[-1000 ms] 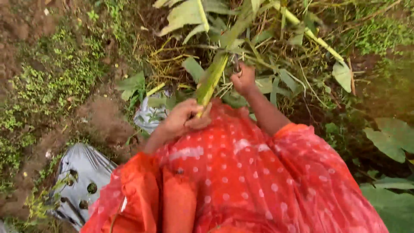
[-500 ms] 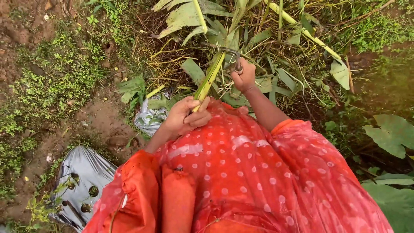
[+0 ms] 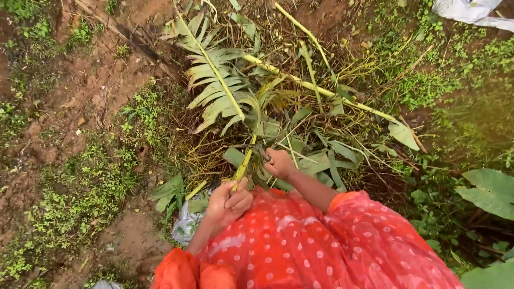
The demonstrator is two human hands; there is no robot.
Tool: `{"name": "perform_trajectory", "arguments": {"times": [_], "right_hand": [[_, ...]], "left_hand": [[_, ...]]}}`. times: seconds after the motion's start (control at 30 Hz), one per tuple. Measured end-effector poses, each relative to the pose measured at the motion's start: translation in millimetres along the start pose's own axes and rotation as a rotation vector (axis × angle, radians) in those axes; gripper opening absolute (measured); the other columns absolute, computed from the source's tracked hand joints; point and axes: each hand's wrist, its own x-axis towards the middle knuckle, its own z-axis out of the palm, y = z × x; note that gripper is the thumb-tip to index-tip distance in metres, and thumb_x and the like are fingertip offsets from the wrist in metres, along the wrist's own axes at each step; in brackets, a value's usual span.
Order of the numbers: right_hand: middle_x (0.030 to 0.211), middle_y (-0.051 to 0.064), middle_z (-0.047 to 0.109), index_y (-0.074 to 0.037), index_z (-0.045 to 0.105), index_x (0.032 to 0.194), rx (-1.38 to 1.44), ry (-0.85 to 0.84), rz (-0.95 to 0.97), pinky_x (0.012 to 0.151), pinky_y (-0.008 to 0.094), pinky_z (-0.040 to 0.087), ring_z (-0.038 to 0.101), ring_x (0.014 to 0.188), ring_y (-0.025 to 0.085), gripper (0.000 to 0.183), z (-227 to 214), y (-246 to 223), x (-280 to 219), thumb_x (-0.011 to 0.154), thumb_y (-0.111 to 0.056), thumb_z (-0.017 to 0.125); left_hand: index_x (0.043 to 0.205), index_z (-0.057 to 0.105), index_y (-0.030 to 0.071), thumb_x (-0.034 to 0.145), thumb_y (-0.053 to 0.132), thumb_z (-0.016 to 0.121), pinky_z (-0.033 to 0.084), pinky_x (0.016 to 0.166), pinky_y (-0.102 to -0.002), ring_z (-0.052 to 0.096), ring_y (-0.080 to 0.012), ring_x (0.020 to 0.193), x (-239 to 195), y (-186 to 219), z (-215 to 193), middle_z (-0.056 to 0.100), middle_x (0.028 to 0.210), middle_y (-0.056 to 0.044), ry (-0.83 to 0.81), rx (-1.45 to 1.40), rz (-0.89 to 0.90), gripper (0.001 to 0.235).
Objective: Stripping the leafy material from a banana leaf midrib using a sickle in an outdoor field.
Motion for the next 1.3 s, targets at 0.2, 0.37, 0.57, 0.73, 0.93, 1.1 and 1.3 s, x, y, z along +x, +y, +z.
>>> {"name": "perform_trajectory", "arguments": {"times": [0.2, 0.37, 0.57, 0.73, 0.93, 1.1, 1.3], "right_hand": [[0.064, 0.031, 0.052, -0.01, 0.05, 0.089, -0.082, 0.008, 0.077, 0.064, 0.063, 0.04, 0.058, 0.069, 0.057, 0.028, -12, -4, 13, 0.079, -0.035, 0.056], [0.062, 0.015, 0.052, -0.015, 0.048, 0.081, -0.204, -0.081, 0.151, 0.055, 0.049, 0.038, 0.054, 0.059, 0.036, 0.019, -31, 28, 18, 0.08, -0.032, 0.055], [0.064, 0.001, 0.052, -0.015, 0.049, 0.083, -0.227, -0.321, 0.27, 0.051, 0.031, 0.038, 0.046, 0.058, 0.015, 0.008, -8, -16, 7, 0.083, -0.023, 0.049], [0.058, -0.002, 0.044, -0.018, 0.042, 0.075, -0.076, -0.247, -0.074, 0.049, 0.034, 0.032, 0.037, 0.051, 0.015, 0.011, 17, -15, -1, 0.075, -0.028, 0.048], [0.08, 0.005, 0.06, -0.009, 0.057, 0.106, -0.312, -0.349, 0.432, 0.053, 0.032, 0.043, 0.051, 0.065, 0.016, 0.02, -23, -2, 8, 0.097, -0.024, 0.047], [0.079, 0.002, 0.06, -0.011, 0.054, 0.096, -0.317, -0.381, 0.41, 0.051, 0.031, 0.043, 0.049, 0.062, 0.014, 0.016, -23, 26, -10, 0.097, -0.026, 0.05], [0.071, -0.006, 0.055, -0.015, 0.055, 0.091, -0.166, -0.506, 0.369, 0.047, 0.017, 0.043, 0.047, 0.055, 0.005, 0.016, -5, -47, -9, 0.101, -0.008, 0.045]], "left_hand": [[0.093, 0.043, 0.015, 0.103, 0.029, 0.041, 0.029, 0.043, -0.019, 0.029, -0.007, 0.045, -11, 6, 17, 0.028, 0.04, 0.01, 0.028, 0.002, 0.02, 0.017], [0.085, 0.049, 0.016, 0.103, 0.022, 0.034, 0.025, 0.036, -0.02, 0.03, -0.0069, 0.039, -17, 8, 22, 0.032, 0.043, 0.01, 0.167, 0.005, 0.018, 0.025], [0.086, 0.061, 0.01, 0.106, 0.015, 0.026, 0.023, 0.033, -0.023, 0.031, -0.0077, 0.037, -12, 11, 27, 0.036, 0.047, 0.009, 0.19, 0.061, 0.053, 0.04], [0.085, 0.06, 0.011, 0.109, 0.02, 0.027, 0.026, 0.033, -0.023, 0.033, -0.0078, 0.037, -9, 12, 41, 0.037, 0.046, 0.008, 0.209, 0.033, 0.052, 0.042], [0.079, 0.053, 0.014, 0.104, 0.016, 0.026, 0.026, 0.033, -0.022, 0.031, -0.0068, 0.037, -30, 20, 57, 0.037, 0.047, 0.008, 0.108, -0.089, 0.054, 0.037], [0.079, 0.055, 0.014, 0.102, 0.018, 0.028, 0.024, 0.033, -0.024, 0.03, -0.0083, 0.036, -33, 11, 49, 0.037, 0.042, 0.009, 0.188, -0.099, 0.041, 0.035], [0.084, 0.057, 0.011, 0.103, 0.017, 0.032, 0.022, 0.034, -0.023, 0.028, -0.0069, 0.037, -23, 8, 46, 0.035, 0.046, 0.009, 0.163, -0.08, 0.047, 0.032]]}}
